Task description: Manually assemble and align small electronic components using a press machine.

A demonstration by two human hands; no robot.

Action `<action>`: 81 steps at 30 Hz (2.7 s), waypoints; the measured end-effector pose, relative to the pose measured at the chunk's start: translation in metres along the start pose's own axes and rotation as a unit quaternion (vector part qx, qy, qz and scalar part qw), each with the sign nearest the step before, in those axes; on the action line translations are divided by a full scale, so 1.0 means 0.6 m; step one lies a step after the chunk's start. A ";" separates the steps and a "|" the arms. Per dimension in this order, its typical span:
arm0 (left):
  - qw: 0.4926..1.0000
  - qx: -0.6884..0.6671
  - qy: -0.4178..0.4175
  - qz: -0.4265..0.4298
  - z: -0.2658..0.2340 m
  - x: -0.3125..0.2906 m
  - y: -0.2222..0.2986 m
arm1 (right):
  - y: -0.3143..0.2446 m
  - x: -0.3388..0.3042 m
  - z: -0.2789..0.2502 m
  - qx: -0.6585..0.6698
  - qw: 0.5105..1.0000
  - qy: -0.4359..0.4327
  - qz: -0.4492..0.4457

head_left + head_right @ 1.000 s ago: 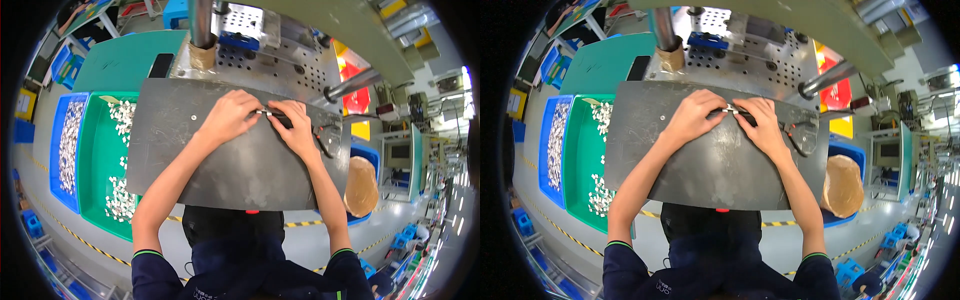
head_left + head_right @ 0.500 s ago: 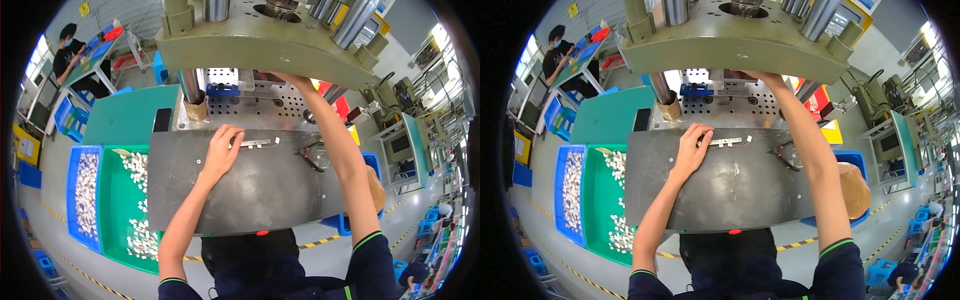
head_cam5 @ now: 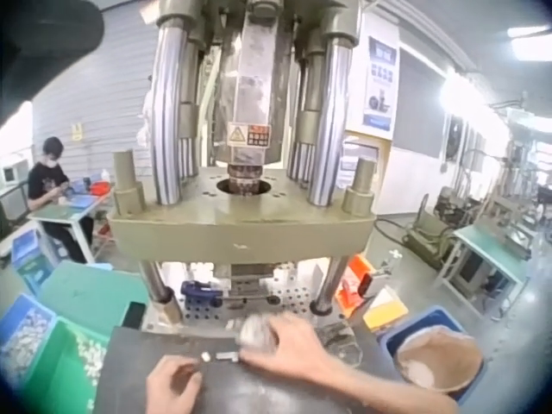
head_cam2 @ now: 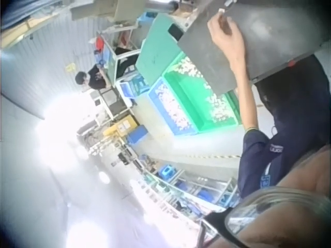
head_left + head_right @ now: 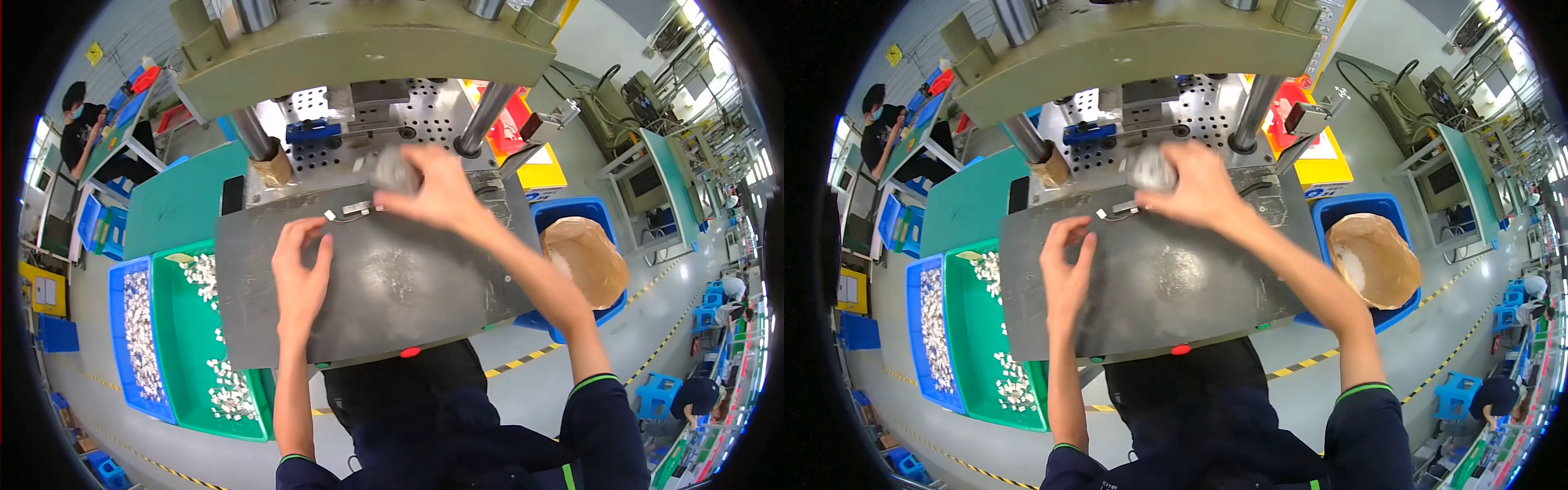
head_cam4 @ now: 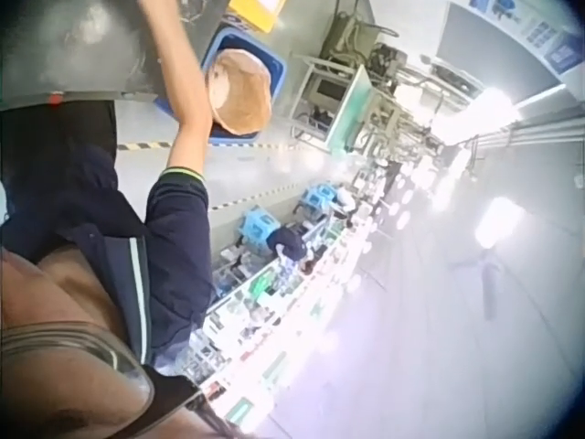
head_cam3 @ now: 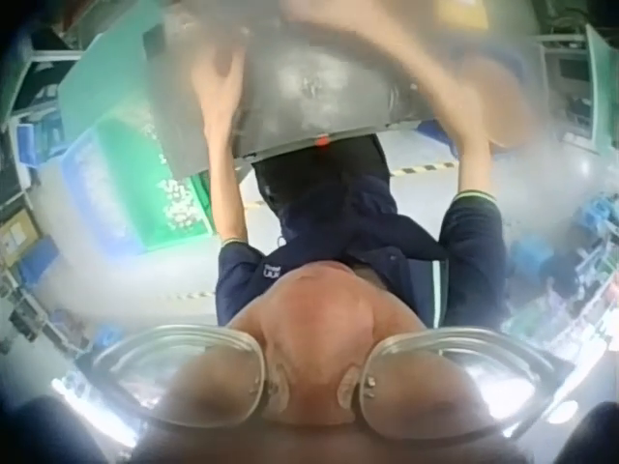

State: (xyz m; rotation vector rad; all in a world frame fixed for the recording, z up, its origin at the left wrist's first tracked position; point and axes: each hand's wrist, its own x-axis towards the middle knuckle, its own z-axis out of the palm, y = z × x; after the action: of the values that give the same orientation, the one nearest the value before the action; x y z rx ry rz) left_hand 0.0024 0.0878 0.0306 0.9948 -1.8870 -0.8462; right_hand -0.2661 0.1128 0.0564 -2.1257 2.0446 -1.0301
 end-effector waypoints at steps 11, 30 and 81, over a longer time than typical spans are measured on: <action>0.973 0.034 -0.224 0.048 0.028 -0.103 0.011 | -0.066 -0.208 0.027 0.100 0.992 -0.024 -0.076; 0.987 0.072 -0.108 0.092 0.049 -0.062 -0.011 | 0.142 -0.204 -0.089 -0.041 0.961 0.109 0.250; 0.965 -0.039 -0.260 0.021 -0.073 -0.001 0.044 | -0.054 -0.123 -0.060 0.295 0.927 -0.222 0.060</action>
State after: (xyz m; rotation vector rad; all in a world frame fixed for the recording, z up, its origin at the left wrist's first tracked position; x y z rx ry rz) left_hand 0.0326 0.0929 0.0714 0.7233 -2.2774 -1.2343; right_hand -0.2488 0.1989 0.0666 -1.6967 1.4037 -0.8884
